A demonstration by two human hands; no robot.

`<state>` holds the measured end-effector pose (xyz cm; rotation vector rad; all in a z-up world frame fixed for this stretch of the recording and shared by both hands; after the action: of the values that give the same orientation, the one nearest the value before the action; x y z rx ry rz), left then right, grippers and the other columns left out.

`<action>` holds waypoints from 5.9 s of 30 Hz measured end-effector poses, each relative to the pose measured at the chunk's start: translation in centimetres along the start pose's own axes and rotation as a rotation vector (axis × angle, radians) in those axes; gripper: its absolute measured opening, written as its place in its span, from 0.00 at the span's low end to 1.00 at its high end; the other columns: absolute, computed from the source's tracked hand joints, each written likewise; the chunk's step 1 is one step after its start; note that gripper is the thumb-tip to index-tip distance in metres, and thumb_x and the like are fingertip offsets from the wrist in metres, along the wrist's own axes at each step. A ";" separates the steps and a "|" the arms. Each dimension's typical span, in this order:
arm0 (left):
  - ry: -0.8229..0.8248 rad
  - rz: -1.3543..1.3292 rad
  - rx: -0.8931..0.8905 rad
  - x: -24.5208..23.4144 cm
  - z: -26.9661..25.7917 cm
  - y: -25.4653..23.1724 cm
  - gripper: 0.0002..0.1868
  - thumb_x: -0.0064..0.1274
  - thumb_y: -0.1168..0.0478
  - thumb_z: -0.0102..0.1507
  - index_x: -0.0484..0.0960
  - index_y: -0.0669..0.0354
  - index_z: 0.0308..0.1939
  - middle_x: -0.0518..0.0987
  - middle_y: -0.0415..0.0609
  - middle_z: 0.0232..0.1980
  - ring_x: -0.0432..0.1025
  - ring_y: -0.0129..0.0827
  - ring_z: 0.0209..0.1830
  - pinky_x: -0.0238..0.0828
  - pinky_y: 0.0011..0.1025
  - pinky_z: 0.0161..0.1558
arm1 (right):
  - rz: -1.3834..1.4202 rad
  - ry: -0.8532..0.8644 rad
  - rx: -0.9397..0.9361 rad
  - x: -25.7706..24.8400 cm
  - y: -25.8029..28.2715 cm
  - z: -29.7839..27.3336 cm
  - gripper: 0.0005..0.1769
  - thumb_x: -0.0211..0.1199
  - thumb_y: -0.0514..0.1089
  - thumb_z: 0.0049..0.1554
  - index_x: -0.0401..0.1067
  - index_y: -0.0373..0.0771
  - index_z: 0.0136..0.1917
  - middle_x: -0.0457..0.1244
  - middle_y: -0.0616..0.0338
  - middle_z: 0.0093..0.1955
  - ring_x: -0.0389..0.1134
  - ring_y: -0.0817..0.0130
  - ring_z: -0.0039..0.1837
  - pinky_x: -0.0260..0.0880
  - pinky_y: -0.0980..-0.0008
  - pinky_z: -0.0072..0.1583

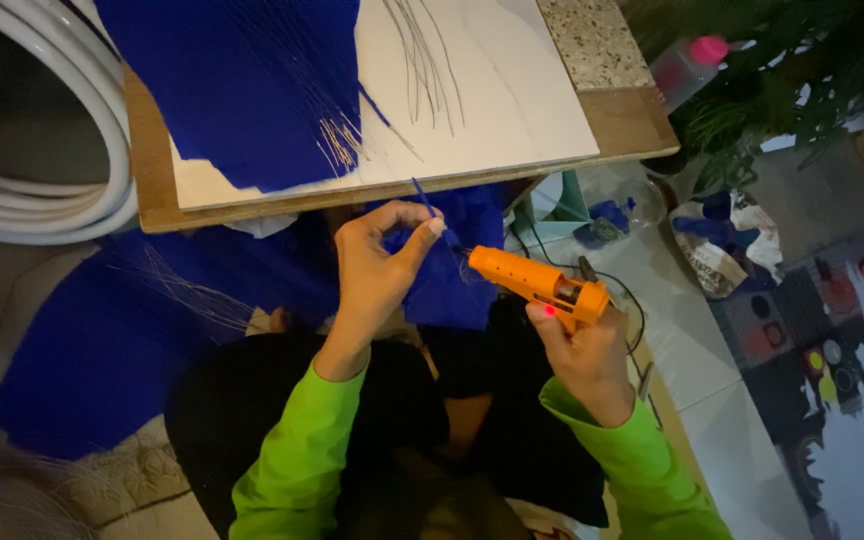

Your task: The person is preparing thin blue wires by applying hot glue to their ends, likely for use in an upholstery or craft project.

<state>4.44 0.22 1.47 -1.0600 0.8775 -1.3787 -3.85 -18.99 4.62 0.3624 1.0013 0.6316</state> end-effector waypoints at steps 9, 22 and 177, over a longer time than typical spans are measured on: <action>0.001 -0.014 0.019 -0.1 -0.1 0.3 0.02 0.55 0.67 0.54 0.80 0.63 0.28 0.78 0.50 0.26 0.72 0.31 0.31 0.67 0.31 0.41 | -0.008 0.000 0.010 -0.2 -0.1 -0.4 0.21 0.64 0.48 0.48 0.58 0.36 0.25 0.51 0.56 0.17 0.54 0.64 0.19 0.54 0.74 0.27; -0.001 -0.005 0.021 -0.1 0.0 0.1 0.03 0.56 0.67 0.54 0.79 0.63 0.26 0.78 0.49 0.25 0.72 0.30 0.31 0.68 0.31 0.40 | -0.058 -0.004 -0.033 0.1 -0.3 -0.7 0.20 0.64 0.46 0.49 0.59 0.35 0.25 0.52 0.55 0.18 0.55 0.57 0.21 0.56 0.72 0.28; 0.309 -0.621 0.114 2.3 -0.5 1.8 0.07 0.55 0.67 0.53 0.76 0.69 0.27 0.75 0.53 0.28 0.64 0.39 0.47 0.58 0.32 0.51 | 1.235 -0.135 0.350 8.4 -0.4 -0.1 0.06 0.50 0.34 0.55 0.62 0.26 0.41 0.55 0.46 0.22 0.58 0.67 0.20 0.58 0.79 0.19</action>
<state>4.61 -2.27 -0.17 -1.0941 0.6983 -2.1294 -0.61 -13.92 -1.28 1.3581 0.6679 1.5068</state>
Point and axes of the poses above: each hand's wrist, its own z-axis towards the middle knuckle, its own x-axis out of the palm, y = z × x, the point moved 5 cm from there along z, towards the middle knuckle
